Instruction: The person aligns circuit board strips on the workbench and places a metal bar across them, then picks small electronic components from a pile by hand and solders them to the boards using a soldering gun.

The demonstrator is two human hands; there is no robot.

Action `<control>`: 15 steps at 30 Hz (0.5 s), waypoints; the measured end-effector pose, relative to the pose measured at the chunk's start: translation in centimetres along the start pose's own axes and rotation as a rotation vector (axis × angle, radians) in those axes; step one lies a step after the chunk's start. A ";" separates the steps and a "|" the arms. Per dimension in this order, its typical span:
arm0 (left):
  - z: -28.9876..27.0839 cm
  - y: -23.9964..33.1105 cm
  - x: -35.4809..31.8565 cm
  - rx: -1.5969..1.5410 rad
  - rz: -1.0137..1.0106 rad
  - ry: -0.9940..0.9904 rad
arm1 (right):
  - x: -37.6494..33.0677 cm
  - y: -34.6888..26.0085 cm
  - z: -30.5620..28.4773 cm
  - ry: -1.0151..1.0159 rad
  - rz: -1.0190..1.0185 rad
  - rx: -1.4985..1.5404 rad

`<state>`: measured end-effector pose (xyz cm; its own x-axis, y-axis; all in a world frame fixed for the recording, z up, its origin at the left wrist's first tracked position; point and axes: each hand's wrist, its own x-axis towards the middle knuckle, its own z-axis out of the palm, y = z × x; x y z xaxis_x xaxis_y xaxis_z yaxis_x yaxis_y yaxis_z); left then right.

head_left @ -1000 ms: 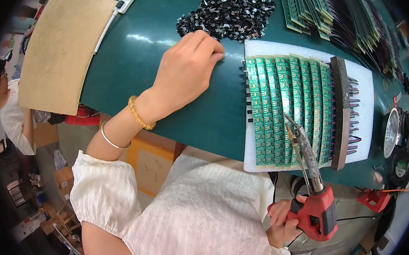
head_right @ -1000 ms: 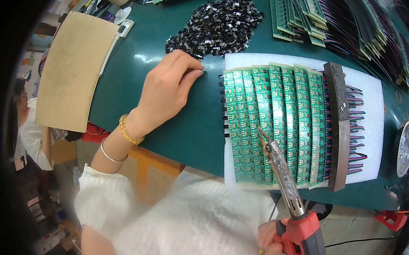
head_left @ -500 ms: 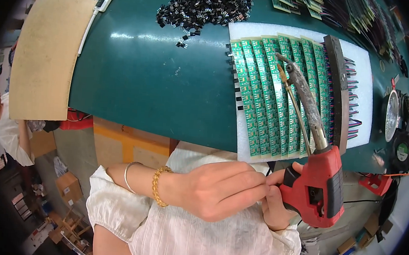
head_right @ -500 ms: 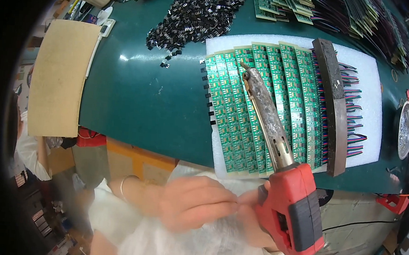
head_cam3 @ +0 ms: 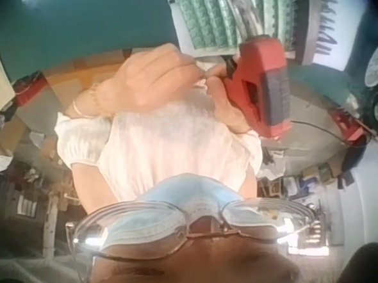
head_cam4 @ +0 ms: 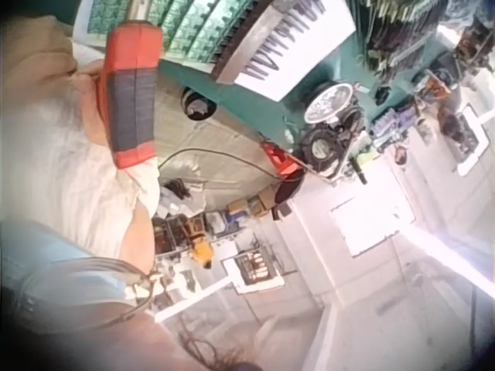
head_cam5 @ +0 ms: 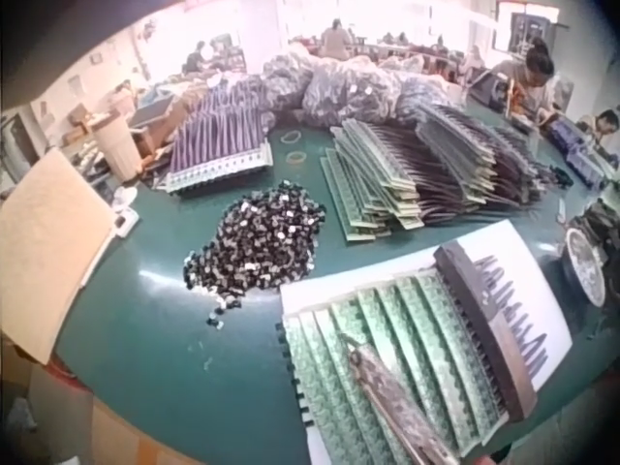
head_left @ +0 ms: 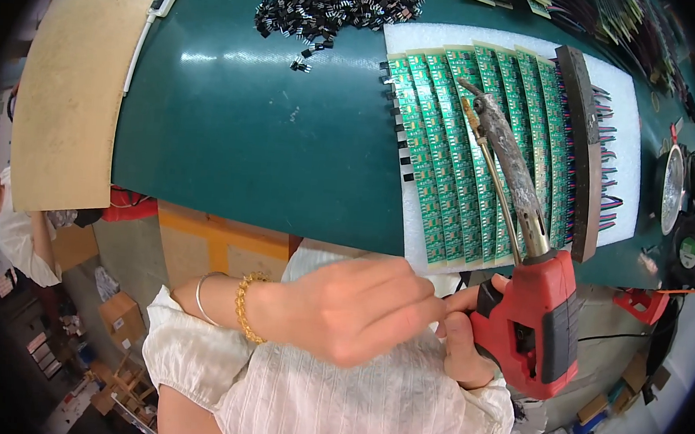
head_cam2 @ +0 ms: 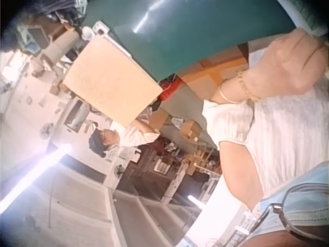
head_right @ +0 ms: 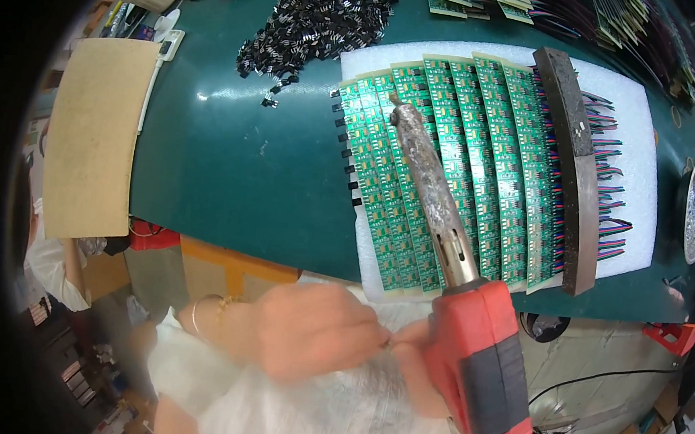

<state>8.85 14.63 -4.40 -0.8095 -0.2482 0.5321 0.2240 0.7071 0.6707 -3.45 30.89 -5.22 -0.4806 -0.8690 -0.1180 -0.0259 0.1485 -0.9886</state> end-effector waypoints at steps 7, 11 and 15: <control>-0.9 -3.4 0.8 0.277 -0.291 0.168 | -1.3 -0.8 -4.5 -0.182 0.346 0.242; -0.3 -4.0 0.8 0.307 -0.275 0.183 | -3.6 0.7 -5.7 -0.179 0.328 0.254; -0.2 -4.2 0.6 0.282 -0.279 0.216 | -4.8 2.1 -6.1 -0.158 0.169 0.322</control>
<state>7.51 11.32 -6.77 -0.6793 -0.5661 0.4670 -0.1673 0.7391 0.6525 -6.53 38.29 -6.12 -0.3133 -0.9106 -0.2694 0.3301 0.1615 -0.9300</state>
